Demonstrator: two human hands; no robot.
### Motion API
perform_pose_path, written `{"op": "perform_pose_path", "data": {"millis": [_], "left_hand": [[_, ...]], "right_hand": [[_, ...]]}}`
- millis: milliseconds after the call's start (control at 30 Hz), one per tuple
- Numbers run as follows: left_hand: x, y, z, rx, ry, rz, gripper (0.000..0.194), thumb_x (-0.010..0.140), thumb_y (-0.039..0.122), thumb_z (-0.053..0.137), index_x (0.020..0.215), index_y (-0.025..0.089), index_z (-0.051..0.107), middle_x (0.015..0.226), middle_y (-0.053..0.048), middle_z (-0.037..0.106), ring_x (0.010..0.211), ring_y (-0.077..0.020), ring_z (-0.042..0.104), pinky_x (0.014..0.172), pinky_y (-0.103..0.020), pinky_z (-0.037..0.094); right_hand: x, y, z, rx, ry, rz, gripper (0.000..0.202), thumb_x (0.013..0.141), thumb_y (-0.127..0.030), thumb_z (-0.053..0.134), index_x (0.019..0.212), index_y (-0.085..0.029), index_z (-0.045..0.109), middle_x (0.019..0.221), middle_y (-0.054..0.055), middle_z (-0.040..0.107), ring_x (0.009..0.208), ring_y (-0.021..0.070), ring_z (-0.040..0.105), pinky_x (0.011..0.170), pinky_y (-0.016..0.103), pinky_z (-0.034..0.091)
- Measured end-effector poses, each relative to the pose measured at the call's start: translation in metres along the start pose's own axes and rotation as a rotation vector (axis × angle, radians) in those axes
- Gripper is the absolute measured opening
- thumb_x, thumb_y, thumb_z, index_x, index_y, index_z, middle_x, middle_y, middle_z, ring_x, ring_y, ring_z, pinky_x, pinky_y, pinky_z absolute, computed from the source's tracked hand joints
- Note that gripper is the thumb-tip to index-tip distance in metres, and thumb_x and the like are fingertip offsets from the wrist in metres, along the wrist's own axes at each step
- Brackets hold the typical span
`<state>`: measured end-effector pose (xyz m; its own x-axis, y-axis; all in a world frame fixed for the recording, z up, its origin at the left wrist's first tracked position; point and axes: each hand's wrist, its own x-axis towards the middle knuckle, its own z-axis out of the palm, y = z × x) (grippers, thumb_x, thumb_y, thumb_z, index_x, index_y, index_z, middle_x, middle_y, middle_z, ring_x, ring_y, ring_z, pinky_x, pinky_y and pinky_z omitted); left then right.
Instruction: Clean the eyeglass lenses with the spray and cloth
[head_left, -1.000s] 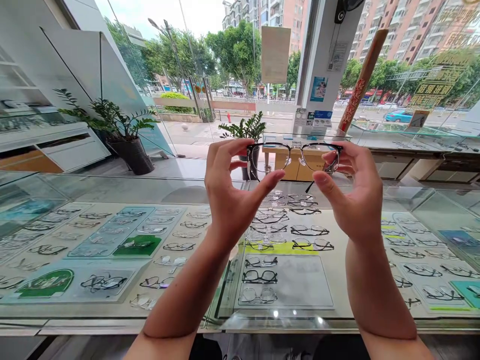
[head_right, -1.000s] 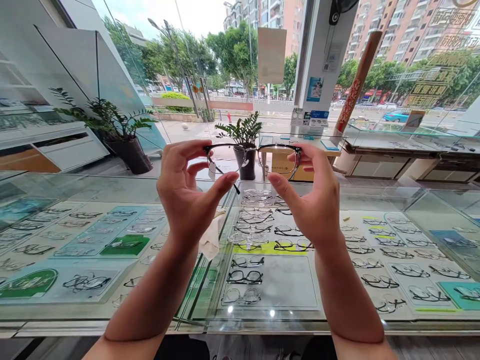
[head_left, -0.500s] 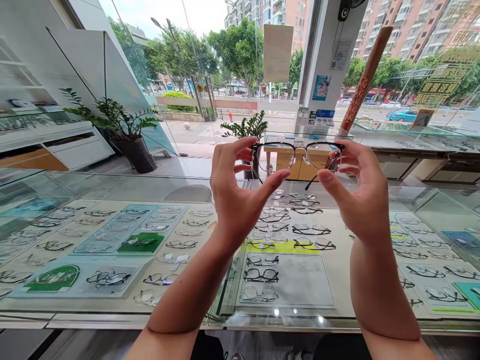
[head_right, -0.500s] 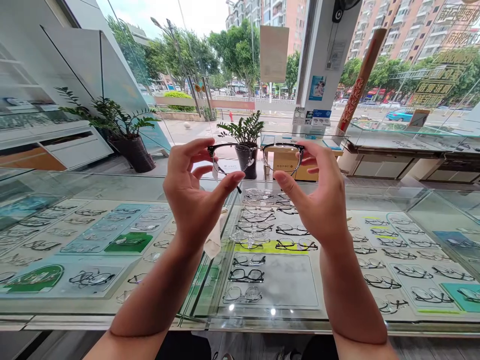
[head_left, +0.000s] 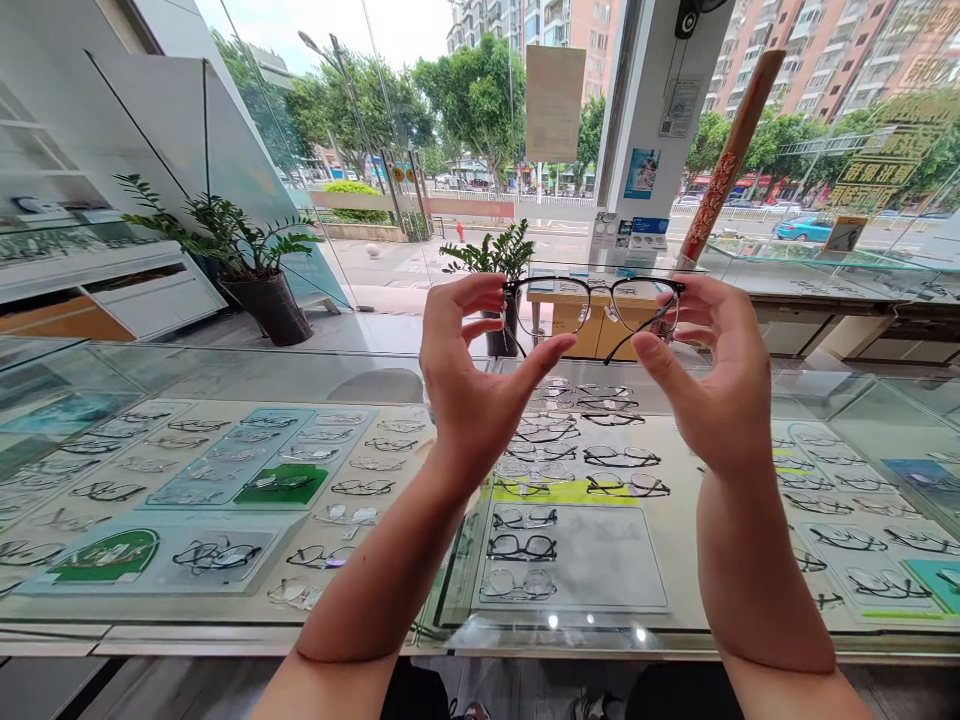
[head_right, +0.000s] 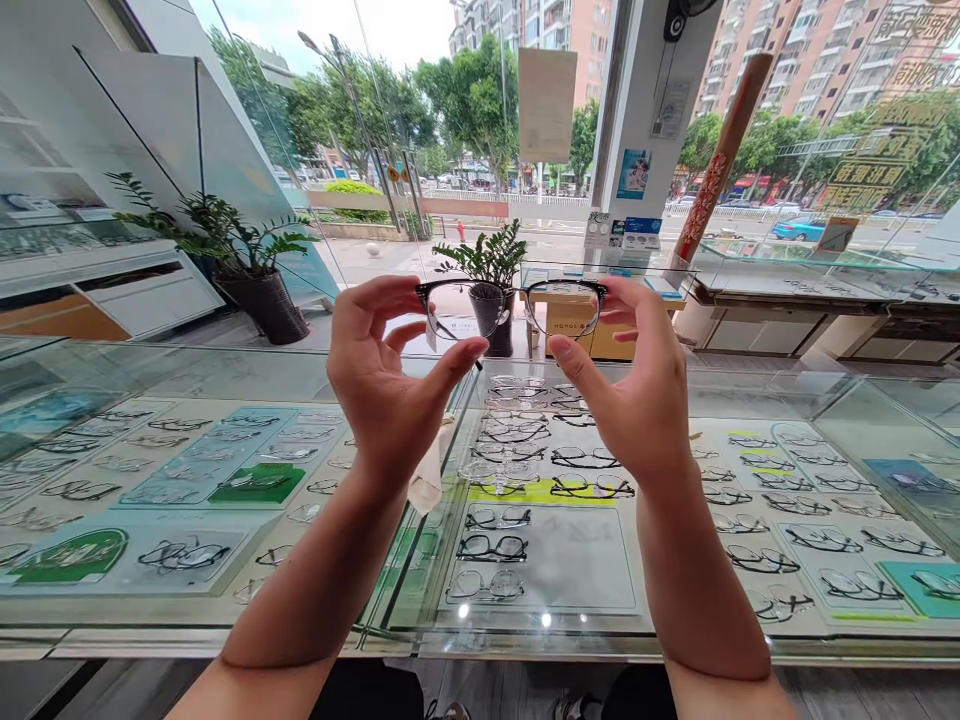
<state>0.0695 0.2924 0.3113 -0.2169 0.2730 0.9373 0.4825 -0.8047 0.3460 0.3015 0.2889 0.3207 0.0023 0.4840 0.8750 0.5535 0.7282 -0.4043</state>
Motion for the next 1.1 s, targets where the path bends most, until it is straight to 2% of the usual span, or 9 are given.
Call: {"op": "perform_pose_path", "data": {"millis": [267, 367, 600, 767, 1000, 1100], "left_hand": [[-0.006, -0.06, 0.017, -0.04, -0.05, -0.046, 0.069, 0.083, 0.063, 0.088, 0.14, 0.035, 0.06, 0.134, -0.008, 0.066, 0.125, -0.0276, 0.069, 0.09, -0.036, 0.065], [-0.008, -0.072, 0.022, -0.03, -0.059, -0.061, 0.07, 0.085, 0.068, 0.084, 0.142, 0.035, 0.059, 0.135, -0.009, 0.067, 0.128, -0.0291, 0.068, 0.092, -0.038, 0.066], [-0.006, -0.063, 0.026, 0.015, 0.004, -0.079, 0.068, 0.083, 0.071, 0.084, 0.136, 0.034, 0.064, 0.129, -0.009, 0.067, 0.121, -0.0287, 0.071, 0.09, -0.041, 0.067], [-0.005, -0.055, 0.024, 0.075, 0.017, -0.093, 0.067, 0.083, 0.073, 0.082, 0.135, 0.035, 0.064, 0.13, -0.009, 0.067, 0.126, -0.0317, 0.07, 0.095, -0.046, 0.066], [-0.005, -0.048, 0.022, 0.077, 0.014, -0.069, 0.062, 0.086, 0.072, 0.08, 0.135, 0.037, 0.064, 0.133, -0.008, 0.068, 0.122, -0.0302, 0.071, 0.097, -0.045, 0.064], [-0.005, -0.045, 0.022, 0.088, 0.013, -0.081, 0.063, 0.086, 0.073, 0.079, 0.134, 0.037, 0.064, 0.134, -0.009, 0.068, 0.122, -0.0309, 0.07, 0.095, -0.045, 0.063]], "right_hand": [[0.004, 0.029, 0.022, -0.088, -0.047, -0.044, 0.061, 0.101, -0.065, 0.065, 0.155, -0.038, 0.051, 0.138, 0.012, 0.07, 0.12, 0.037, 0.071, 0.093, 0.062, 0.064], [0.006, 0.038, 0.028, -0.108, -0.072, -0.039, 0.06, 0.103, -0.064, 0.063, 0.155, -0.038, 0.052, 0.139, 0.012, 0.071, 0.12, 0.0365, 0.071, 0.093, 0.06, 0.064], [0.006, 0.033, 0.027, -0.078, -0.061, 0.027, 0.057, 0.1, -0.066, 0.065, 0.15, -0.039, 0.058, 0.14, 0.01, 0.072, 0.122, 0.0365, 0.071, 0.096, 0.059, 0.062], [0.005, 0.028, 0.026, -0.087, -0.061, 0.041, 0.058, 0.1, -0.066, 0.065, 0.151, -0.04, 0.057, 0.143, 0.008, 0.073, 0.119, 0.0348, 0.073, 0.094, 0.057, 0.064], [0.005, 0.025, 0.025, -0.057, -0.064, 0.068, 0.059, 0.1, -0.066, 0.065, 0.153, -0.044, 0.055, 0.149, 0.009, 0.068, 0.126, 0.037, 0.07, 0.092, 0.059, 0.064], [0.005, 0.028, 0.025, -0.055, -0.067, 0.064, 0.059, 0.1, -0.064, 0.066, 0.153, -0.043, 0.056, 0.148, 0.009, 0.069, 0.123, 0.0364, 0.072, 0.094, 0.06, 0.064]]}}
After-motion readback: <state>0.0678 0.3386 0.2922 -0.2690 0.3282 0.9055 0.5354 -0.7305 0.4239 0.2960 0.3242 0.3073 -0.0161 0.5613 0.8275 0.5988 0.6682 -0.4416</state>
